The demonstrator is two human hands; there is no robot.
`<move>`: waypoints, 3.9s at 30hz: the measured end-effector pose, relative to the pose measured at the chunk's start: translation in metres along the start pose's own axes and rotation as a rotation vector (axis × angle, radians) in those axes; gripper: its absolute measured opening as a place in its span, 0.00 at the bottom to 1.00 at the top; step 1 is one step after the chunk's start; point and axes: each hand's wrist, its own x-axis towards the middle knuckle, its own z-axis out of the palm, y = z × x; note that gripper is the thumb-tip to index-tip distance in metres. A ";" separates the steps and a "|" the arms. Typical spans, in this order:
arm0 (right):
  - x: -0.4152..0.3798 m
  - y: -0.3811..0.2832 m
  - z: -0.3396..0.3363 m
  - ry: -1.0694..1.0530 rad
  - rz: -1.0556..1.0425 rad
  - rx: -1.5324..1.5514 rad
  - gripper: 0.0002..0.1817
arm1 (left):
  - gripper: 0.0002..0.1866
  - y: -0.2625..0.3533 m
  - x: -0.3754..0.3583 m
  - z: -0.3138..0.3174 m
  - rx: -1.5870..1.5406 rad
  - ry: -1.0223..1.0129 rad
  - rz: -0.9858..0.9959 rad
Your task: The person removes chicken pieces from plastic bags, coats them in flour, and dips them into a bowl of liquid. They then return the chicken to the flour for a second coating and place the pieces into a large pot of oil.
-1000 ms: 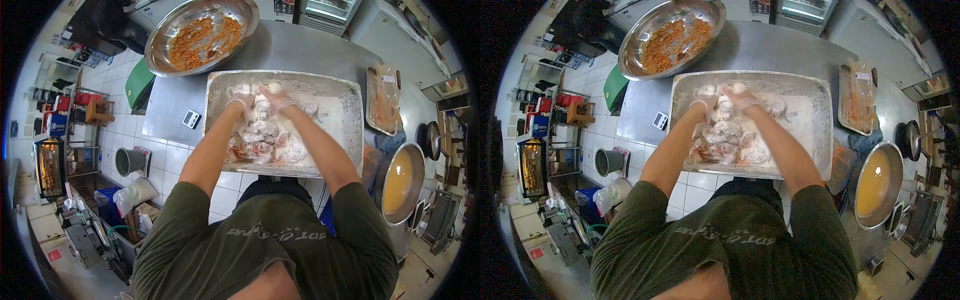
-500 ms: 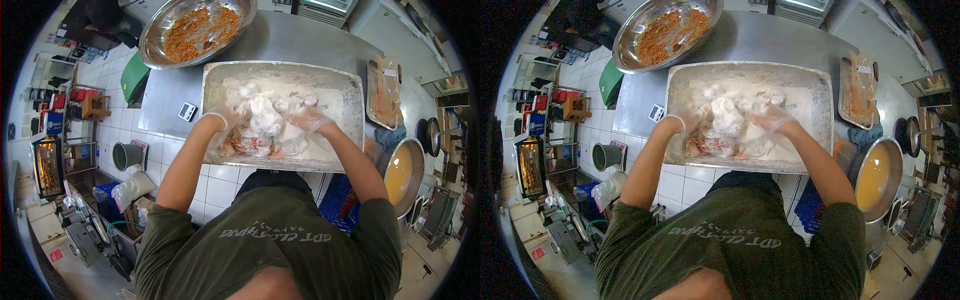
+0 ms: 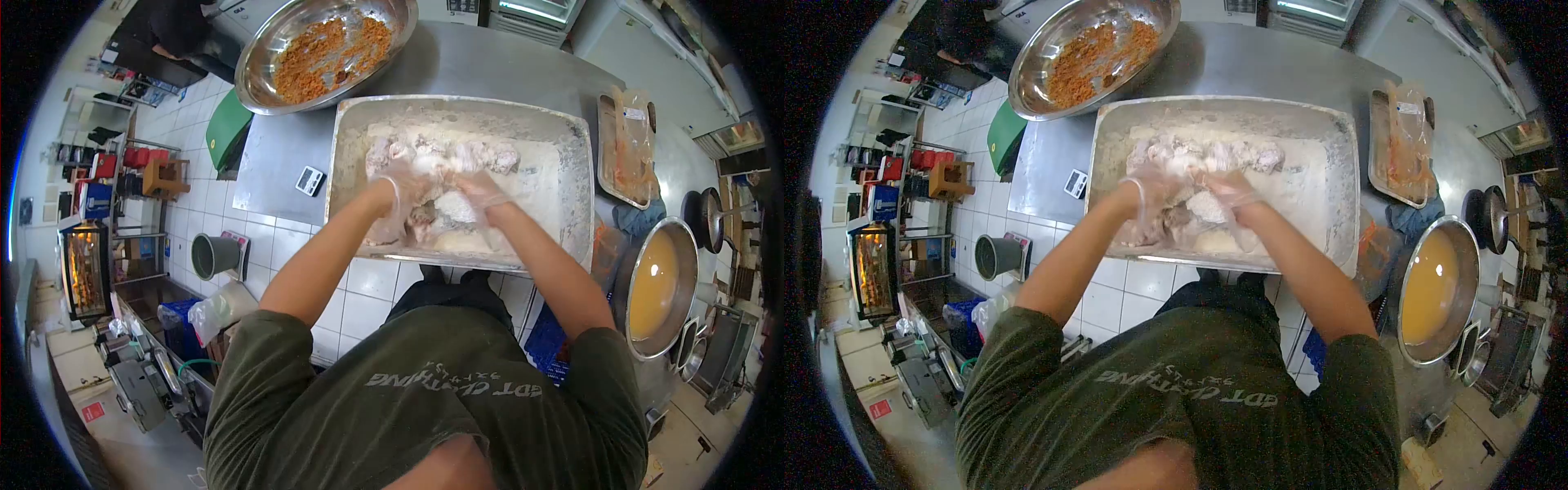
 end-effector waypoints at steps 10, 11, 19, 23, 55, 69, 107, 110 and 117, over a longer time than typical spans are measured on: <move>-0.032 -0.033 0.031 0.251 -0.665 -0.671 0.28 | 0.41 -0.053 -0.032 0.033 -0.303 0.212 -0.394; -0.034 -0.035 0.016 0.215 -0.565 -0.682 0.28 | 0.41 -0.048 -0.029 0.036 -0.314 0.227 -0.413; 0.040 0.023 -0.092 0.366 -0.249 -0.680 0.45 | 0.48 -0.004 -0.009 0.035 -0.172 0.211 -0.539; 0.049 -0.011 -0.045 0.146 -0.296 -1.046 0.53 | 0.53 0.021 0.008 0.010 -0.166 0.108 -0.682; -0.021 0.018 -0.140 0.286 -0.030 -1.339 0.27 | 0.52 0.021 0.095 -0.036 0.175 0.045 -0.015; -0.061 0.021 -0.126 0.380 -0.084 -0.999 0.25 | 0.41 -0.033 0.148 -0.036 0.429 -0.083 0.298; -0.143 0.029 -0.053 0.699 0.219 -0.771 0.32 | 0.40 -0.003 0.136 -0.041 0.790 -0.286 0.507; -0.140 0.049 -0.059 0.808 0.216 -0.765 0.30 | 0.42 -0.022 0.132 -0.044 0.608 -0.192 0.546; -0.141 0.025 -0.061 0.882 0.318 -0.655 0.37 | 0.35 -0.006 0.138 0.008 0.476 -0.044 0.386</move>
